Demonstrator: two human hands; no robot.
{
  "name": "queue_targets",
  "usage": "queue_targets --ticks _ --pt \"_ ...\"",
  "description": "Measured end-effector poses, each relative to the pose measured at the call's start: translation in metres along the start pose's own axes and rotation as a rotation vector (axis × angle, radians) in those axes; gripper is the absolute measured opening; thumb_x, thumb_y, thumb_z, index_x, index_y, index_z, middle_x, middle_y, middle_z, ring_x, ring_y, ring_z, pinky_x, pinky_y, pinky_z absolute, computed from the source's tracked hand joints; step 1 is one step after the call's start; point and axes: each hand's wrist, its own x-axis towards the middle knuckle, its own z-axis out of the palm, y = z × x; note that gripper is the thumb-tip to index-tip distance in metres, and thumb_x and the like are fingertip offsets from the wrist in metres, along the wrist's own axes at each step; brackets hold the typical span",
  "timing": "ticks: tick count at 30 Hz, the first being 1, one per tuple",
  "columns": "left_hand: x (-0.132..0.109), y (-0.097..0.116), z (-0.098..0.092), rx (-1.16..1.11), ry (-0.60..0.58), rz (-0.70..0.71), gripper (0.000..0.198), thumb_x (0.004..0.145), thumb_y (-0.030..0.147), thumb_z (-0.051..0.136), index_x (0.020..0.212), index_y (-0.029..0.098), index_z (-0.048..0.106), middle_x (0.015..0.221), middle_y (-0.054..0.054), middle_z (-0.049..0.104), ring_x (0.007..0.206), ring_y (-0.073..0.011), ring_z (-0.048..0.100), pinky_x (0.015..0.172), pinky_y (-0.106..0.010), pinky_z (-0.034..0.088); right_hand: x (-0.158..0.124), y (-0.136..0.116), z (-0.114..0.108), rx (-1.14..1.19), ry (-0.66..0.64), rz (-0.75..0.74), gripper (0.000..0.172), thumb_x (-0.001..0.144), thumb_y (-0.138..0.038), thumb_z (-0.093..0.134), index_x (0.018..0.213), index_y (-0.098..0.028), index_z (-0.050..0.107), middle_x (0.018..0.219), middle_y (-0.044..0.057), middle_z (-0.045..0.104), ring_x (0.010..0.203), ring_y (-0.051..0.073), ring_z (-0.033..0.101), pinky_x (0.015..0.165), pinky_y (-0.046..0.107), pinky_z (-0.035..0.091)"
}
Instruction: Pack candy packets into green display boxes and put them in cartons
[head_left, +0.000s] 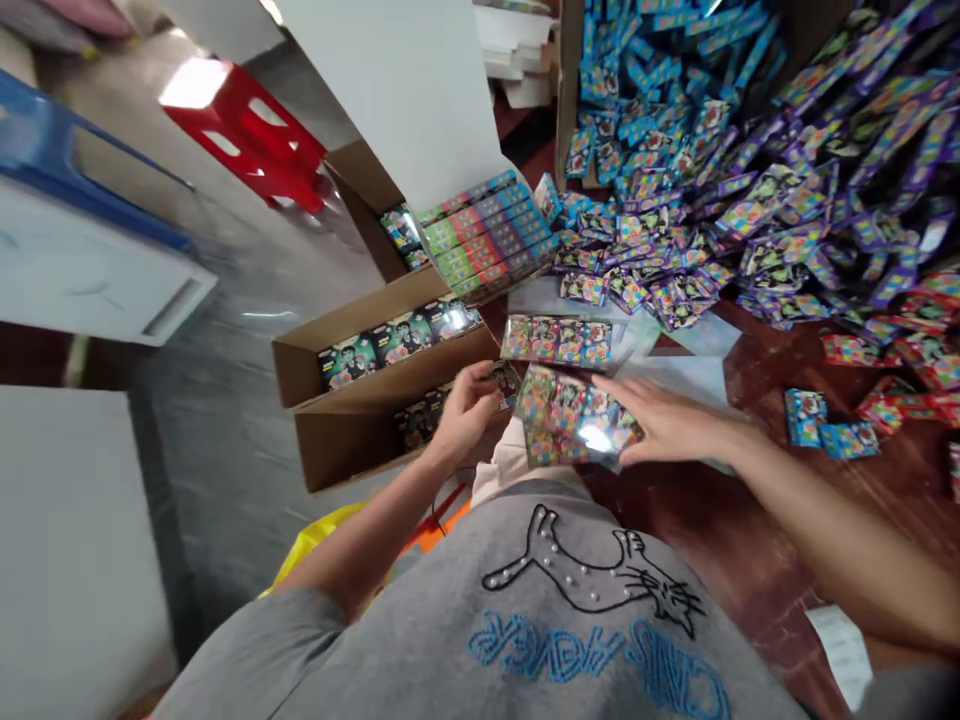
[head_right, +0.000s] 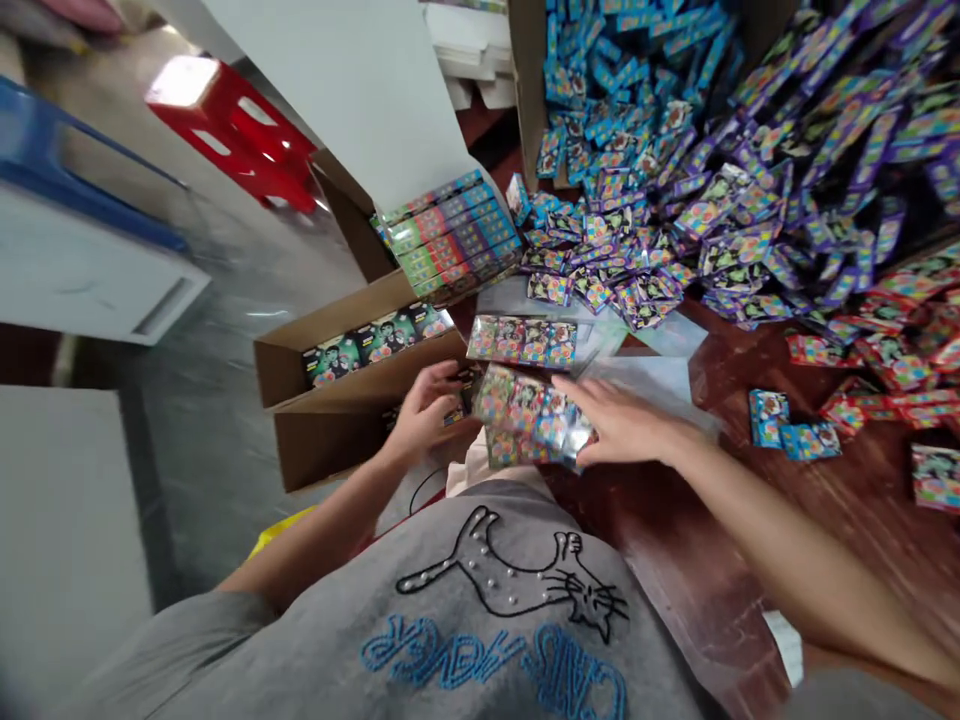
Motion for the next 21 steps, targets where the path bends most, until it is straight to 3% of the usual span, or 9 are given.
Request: queue_targets --ticks 2,4,6,9,12,14,17,21 --pt "0.026 0.018 -0.012 0.373 0.019 0.344 0.05 0.092 0.036 0.071 0.139 0.022 0.061 0.139 -0.012 0.064 0.129 -0.0278 0.062 0.11 -0.045 0.054 -0.009 -0.01 0.008 0.024 -0.055 0.004 0.111 0.08 -0.037 0.086 0.173 -0.018 0.028 0.153 0.021 0.057 0.143 0.041 0.058 0.12 0.056 0.05" --pt "0.058 0.038 -0.012 0.67 -0.128 0.593 0.049 0.098 0.04 0.068 0.141 0.019 0.06 0.141 -0.015 0.065 0.136 -0.0308 0.059 0.12 -0.049 0.046 -0.014 -0.023 0.018 0.027 -0.046 0.033 0.094 0.084 -0.039 0.083 0.165 -0.016 0.042 0.156 0.022 0.055 0.144 0.042 0.057 0.12 0.057 0.05" --pt "0.088 0.055 -0.002 0.87 -0.301 0.69 0.055 0.1 0.045 0.068 0.146 0.016 0.059 0.148 -0.018 0.062 0.141 -0.0345 0.055 0.124 -0.051 0.042 -0.014 -0.037 0.028 0.038 -0.002 0.093 0.071 0.09 -0.046 0.077 0.151 -0.016 0.057 0.158 0.023 0.053 0.145 0.044 0.056 0.12 0.06 0.05" --pt "0.114 0.069 0.02 1.111 -0.438 0.67 0.073 0.095 0.053 0.074 0.153 0.014 0.055 0.149 -0.021 0.061 0.143 -0.0421 0.05 0.122 -0.057 0.04 -0.013 -0.052 0.043 0.137 0.06 0.186 0.052 0.097 -0.048 0.071 0.138 -0.018 0.063 0.146 0.021 0.063 0.134 0.04 0.065 0.114 0.059 0.055" --pt "0.114 0.073 0.03 1.22 -0.508 0.609 0.086 0.085 0.057 0.085 0.155 0.016 0.057 0.141 -0.021 0.062 0.135 -0.0453 0.054 0.115 -0.061 0.044 -0.015 -0.057 0.054 0.251 0.126 0.207 0.064 0.093 -0.039 0.077 0.148 -0.015 0.055 0.143 0.021 0.065 0.135 0.037 0.066 0.115 0.055 0.055" --pt "0.103 0.073 0.028 1.169 -0.604 0.601 0.078 0.083 0.05 0.088 0.15 0.019 0.063 0.138 -0.018 0.062 0.127 -0.0398 0.061 0.111 -0.054 0.05 -0.019 -0.055 0.058 0.281 0.126 0.209 0.07 0.091 -0.039 0.079 0.151 -0.015 0.054 0.143 0.021 0.064 0.137 0.037 0.064 0.118 0.056 0.053" --pt "0.081 0.077 0.024 0.982 -0.738 0.678 0.047 0.098 0.037 0.073 0.143 0.022 0.068 0.134 -0.013 0.062 0.118 -0.027 0.068 0.103 -0.039 0.057 -0.025 -0.053 0.058 0.296 0.074 0.171 0.068 0.093 -0.044 0.078 0.152 -0.019 0.056 0.143 0.018 0.063 0.133 0.036 0.067 0.118 0.056 0.054" --pt "0.055 0.088 0.029 0.936 -0.865 0.784 0.04 0.111 0.031 0.05 0.147 0.023 0.067 0.131 -0.013 0.071 0.117 -0.0255 0.072 0.103 -0.04 0.058 -0.038 -0.066 0.048 0.215 0.067 0.132 0.066 0.097 -0.042 0.073 0.158 -0.03 0.05 0.148 0.011 0.063 0.125 0.033 0.071 0.106 0.052 0.061"
